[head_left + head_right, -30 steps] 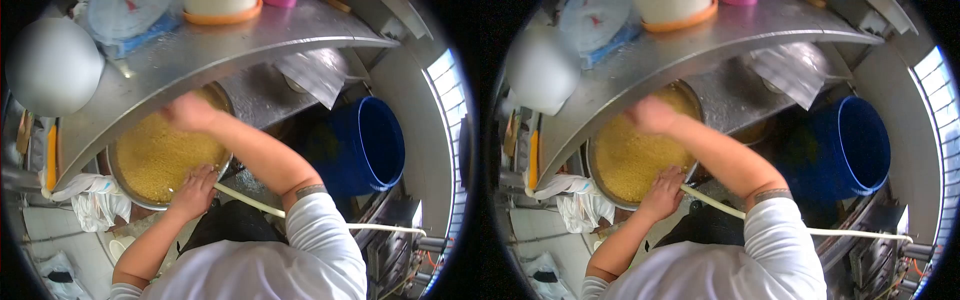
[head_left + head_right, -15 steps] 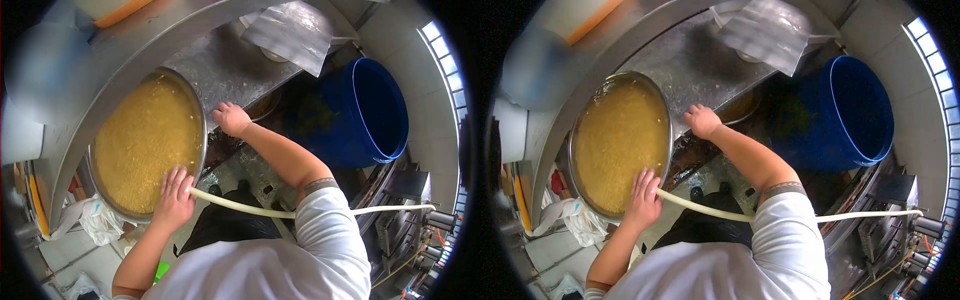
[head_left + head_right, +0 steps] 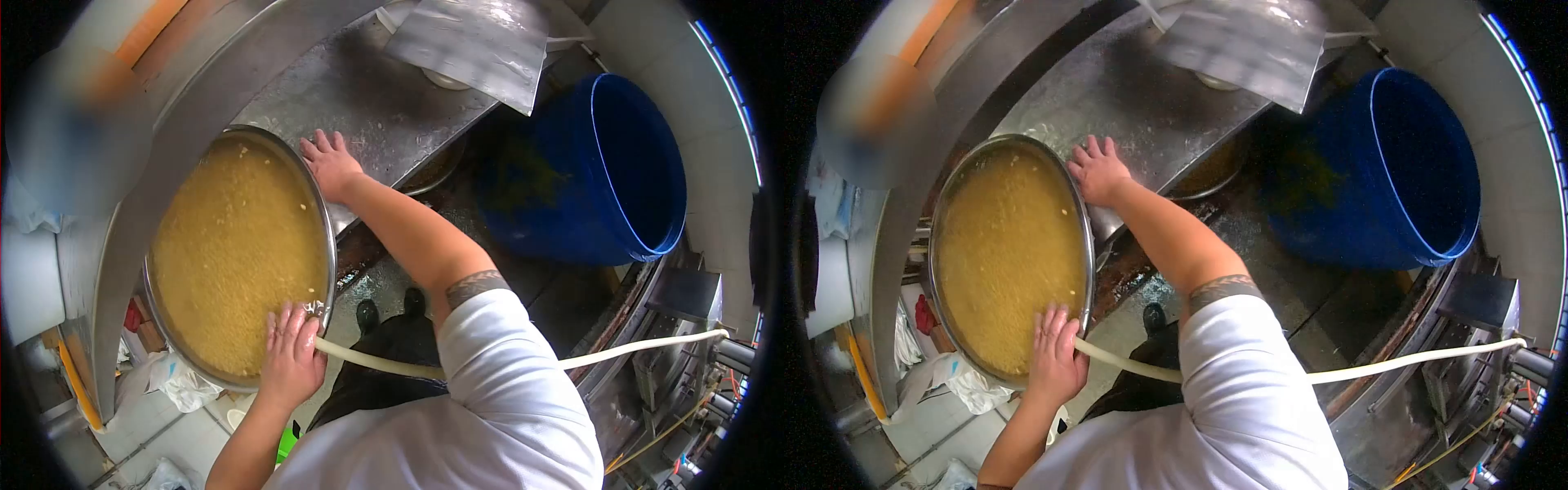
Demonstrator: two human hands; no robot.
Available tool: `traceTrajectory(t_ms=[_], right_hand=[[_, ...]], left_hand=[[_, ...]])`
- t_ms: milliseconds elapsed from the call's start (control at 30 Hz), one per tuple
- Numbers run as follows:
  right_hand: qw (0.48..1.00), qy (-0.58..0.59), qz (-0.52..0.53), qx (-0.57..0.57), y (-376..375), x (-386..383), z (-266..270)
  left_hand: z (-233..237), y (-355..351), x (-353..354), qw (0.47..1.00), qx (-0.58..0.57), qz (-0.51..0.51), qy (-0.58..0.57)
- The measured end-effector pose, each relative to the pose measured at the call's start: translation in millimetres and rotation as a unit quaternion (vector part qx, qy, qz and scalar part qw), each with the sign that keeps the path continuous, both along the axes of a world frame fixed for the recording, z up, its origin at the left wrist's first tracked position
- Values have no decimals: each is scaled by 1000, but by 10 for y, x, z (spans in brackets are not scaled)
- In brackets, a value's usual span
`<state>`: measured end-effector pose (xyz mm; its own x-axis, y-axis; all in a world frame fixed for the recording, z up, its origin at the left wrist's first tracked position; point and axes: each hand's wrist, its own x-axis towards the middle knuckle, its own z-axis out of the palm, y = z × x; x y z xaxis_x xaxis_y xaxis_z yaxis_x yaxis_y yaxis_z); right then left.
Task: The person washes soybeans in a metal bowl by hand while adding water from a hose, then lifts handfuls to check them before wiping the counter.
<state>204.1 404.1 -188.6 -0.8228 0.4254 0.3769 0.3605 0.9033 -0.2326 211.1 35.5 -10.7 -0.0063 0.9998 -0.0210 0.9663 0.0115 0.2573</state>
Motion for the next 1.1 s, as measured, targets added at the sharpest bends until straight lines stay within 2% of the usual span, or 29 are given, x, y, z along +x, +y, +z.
traceTrajectory(t_ms=[133,200,333,400,433,533,567,633,667,733,800,833,900,1000,1033,1100], right_hand=[[996,-64,14,-55,256,-393,-16],[989,-75,-61,-113,433,-637,-43],[984,-97,-97,-109,529,-1014,7],[993,-108,-9,-54,556,-1253,-22],[993,-102,-5,-52,575,-1352,-63],[984,28,-36,-171,591,-1579,-360],[990,23,-15,-139,665,-1665,-608],[994,14,1,-106,697,-1583,-566],[989,-108,-5,-100,614,-1405,-254],[968,-232,-16,-91,490,-1140,-125],[983,-118,-99,-99,396,-877,-115],[982,-121,-104,-95,426,-762,-188],[977,-85,-191,-47,520,-452,-301],[959,-154,-214,-103,812,271,86],[962,-103,-239,-79,949,416,-63],[943,-154,-260,-137,1115,745,192]], left_hand=[[16,1,9,1000,-9,0,-4],[21,-19,5,1000,-26,3,-5],[27,-29,-9,998,-54,8,-8],[55,4,-3,997,-81,17,-6],[67,22,-6,997,-79,21,0],[99,54,12,996,-87,22,-21],[93,51,12,996,-86,24,-21],[72,33,23,995,-93,32,-31],[64,24,35,995,-93,29,-36],[56,17,24,997,-65,28,-25],[54,8,32,998,-56,21,-24],[49,6,27,999,-46,17,-17],[27,-1,24,999,-28,8,-15],[19,-4,51,1000,-2,12,-1],[14,-16,53,1000,2,10,-2],[1,-27,49,1000,4,10,-6]])
